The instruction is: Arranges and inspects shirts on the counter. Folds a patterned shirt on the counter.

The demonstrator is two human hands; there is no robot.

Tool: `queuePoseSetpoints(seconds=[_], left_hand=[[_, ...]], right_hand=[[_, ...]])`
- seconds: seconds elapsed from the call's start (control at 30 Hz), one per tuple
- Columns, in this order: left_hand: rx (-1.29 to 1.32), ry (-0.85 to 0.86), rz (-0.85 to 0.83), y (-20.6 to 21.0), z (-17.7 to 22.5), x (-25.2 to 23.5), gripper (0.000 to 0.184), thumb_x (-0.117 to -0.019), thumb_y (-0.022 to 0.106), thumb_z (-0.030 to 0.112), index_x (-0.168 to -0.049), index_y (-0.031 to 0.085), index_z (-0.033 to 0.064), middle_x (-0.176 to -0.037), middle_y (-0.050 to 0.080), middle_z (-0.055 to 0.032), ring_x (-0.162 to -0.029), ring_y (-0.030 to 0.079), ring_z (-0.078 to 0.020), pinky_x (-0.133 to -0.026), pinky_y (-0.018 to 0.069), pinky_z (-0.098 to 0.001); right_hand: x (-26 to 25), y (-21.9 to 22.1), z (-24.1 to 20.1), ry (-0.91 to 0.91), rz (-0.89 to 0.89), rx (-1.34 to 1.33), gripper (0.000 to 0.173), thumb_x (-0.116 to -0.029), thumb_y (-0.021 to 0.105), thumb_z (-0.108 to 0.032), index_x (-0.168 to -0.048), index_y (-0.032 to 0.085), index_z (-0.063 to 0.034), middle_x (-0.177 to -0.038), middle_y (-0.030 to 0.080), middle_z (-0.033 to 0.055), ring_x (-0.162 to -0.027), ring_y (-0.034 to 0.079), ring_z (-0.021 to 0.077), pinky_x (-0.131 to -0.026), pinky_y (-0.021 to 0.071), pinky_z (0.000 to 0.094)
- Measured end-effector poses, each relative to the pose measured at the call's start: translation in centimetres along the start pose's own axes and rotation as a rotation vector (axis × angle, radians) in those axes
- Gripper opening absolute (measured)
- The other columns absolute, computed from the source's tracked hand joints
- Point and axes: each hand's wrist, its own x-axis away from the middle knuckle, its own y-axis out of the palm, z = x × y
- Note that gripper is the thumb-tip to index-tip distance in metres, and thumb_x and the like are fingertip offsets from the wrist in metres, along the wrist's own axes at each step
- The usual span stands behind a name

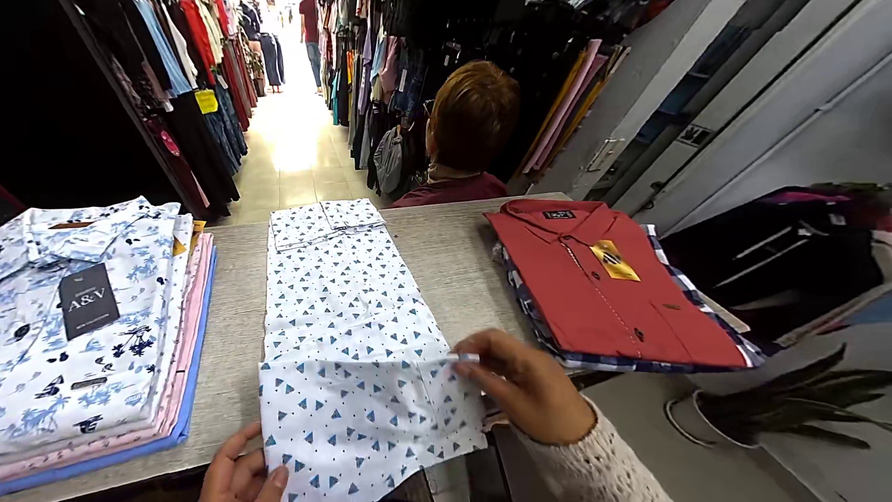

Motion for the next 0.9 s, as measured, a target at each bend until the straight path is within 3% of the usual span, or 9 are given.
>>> queuePoseSetpoints(seconds=[0.1, 0.2, 0.4, 0.5, 0.6, 0.7, 0.77, 0.83, 0.9], left_hand=[[-0.046, 0.044, -0.005, -0.5, -0.3, -0.2, 0.056, -0.0833, 0.054, -0.019, -0.136, 0.036, -0.0149, -0.095, 0.075, -0.0031, -0.08, 0.073, -0.0018, -0.073, 0.0609, -0.0209], [-0.069, 0.056, 0.039, -0.4, -0.4, -0.3, 0.056, -0.0841, 0.057, -0.015, -0.137, 0.037, -0.014, -0.097, 0.074, -0.0056, -0.078, 0.072, -0.0025, -0.069, 0.0601, -0.0193], [-0.471, 0.301, 0.123, -2.4, -1.4, 0.5, 0.036, -0.087, 0.06, -0.006, -0.121, 0.057, -0.0189, -0.104, 0.069, -0.027, -0.075, 0.072, -0.0137, -0.068, 0.06, -0.0265], [-0.447, 0.236, 0.138, -3.8, -2.3, 1.6, 0.024, -0.0898, 0.057, -0.006, -0.108, 0.062, -0.0207, -0.09, 0.071, -0.0241, -0.08, 0.072, -0.0117, -0.075, 0.0585, -0.0244], [-0.287, 0.012, -0.051, -4.5, -3.9, 2.5, 0.045, -0.0979, 0.055, 0.01, -0.126, 0.05, -0.0257, -0.116, 0.065, -0.0355, -0.107, 0.069, -0.0262, -0.094, 0.0538, -0.0386], [-0.073, -0.018, -0.184, -2.9, -6.2, 2.1, 0.081, -0.0992, 0.061, 0.044, -0.133, 0.04, -0.0265, -0.122, 0.069, -0.0153, -0.11, 0.065, -0.0009, -0.099, 0.052, -0.024], [0.068, -0.085, -0.174, -1.4, -6.9, 2.3, 0.059, -0.0951, 0.068, 0.021, -0.128, 0.043, -0.0217, -0.11, 0.072, -0.0023, -0.102, 0.066, 0.0055, -0.095, 0.0533, -0.0203], [0.07, -0.19, -0.108, 0.0, -6.2, 2.7, 0.033, -0.0843, 0.066, -0.008, -0.115, 0.056, -0.0158, -0.096, 0.075, -0.001, -0.093, 0.069, 0.0016, -0.09, 0.0562, -0.0227], [0.003, -0.25, -0.064, 0.4, -5.0, 3.1, 0.026, -0.0795, 0.064, -0.018, -0.105, 0.06, -0.0158, -0.088, 0.075, -0.0018, -0.087, 0.069, 0.0015, -0.086, 0.0568, -0.0218]], right_hand=[[-3.3, 0.9, -0.7, 0.07, 0.022, 0.083, 0.021, -0.0907, 0.073, -0.015, -0.105, 0.066, -0.0027, -0.072, 0.065, 0.0035, -0.06, 0.061, 0.0105, -0.057, 0.054, 0.0298], [-4.9, 2.7, 0.2, 0.219, -0.093, 0.17, 0.036, -0.0902, 0.075, -0.009, -0.12, 0.064, 0.0066, -0.098, 0.069, 0.0214, -0.081, 0.069, 0.0314, -0.076, 0.0577, 0.0478], [-1.7, 2.8, 3.3, -0.148, 0.038, 0.248, 0.031, -0.0896, 0.066, -0.002, -0.12, 0.07, -0.0001, -0.128, 0.064, 0.0224, -0.106, 0.069, 0.0309, -0.085, 0.0598, 0.0443], [2.5, 0.8, 4.0, -0.091, 0.033, 0.145, 0.027, -0.0997, 0.056, -0.018, -0.115, 0.072, -0.0019, -0.11, 0.072, 0.0089, -0.092, 0.07, 0.0137, -0.079, 0.0609, 0.0318], [7.6, -1.1, 3.6, 0.17, -0.005, 0.067, 0.04, -0.1053, 0.048, -0.033, -0.103, 0.075, -0.0032, -0.082, 0.073, 0.0019, -0.07, 0.07, 0.0077, -0.065, 0.0612, 0.0295], [10.0, -0.5, 4.7, 0.305, -0.149, 0.066, 0.058, -0.1045, 0.042, -0.047, -0.112, 0.073, 0.0015, -0.099, 0.076, 0.014, -0.092, 0.073, 0.0193, -0.084, 0.058, 0.0444], [10.4, 1.2, 5.3, 0.362, -0.231, -0.156, 0.067, -0.1036, 0.042, -0.053, -0.13, 0.063, 0.0044, -0.123, 0.071, 0.0125, -0.114, 0.067, 0.0121, -0.103, 0.0516, 0.0359], [10.4, 2.8, 5.0, 0.423, -0.213, -0.442, 0.061, -0.1014, 0.052, -0.048, -0.133, 0.058, 0.0035, -0.12, 0.07, 0.0012, -0.111, 0.065, 0.001, -0.1, 0.0529, 0.0256], [10.5, 3.2, 4.0, 0.441, -0.162, -0.601, 0.034, -0.0989, 0.061, -0.022, -0.127, 0.061, -0.0023, -0.11, 0.074, -0.0061, -0.102, 0.069, 0.0, -0.094, 0.0566, 0.0243]])
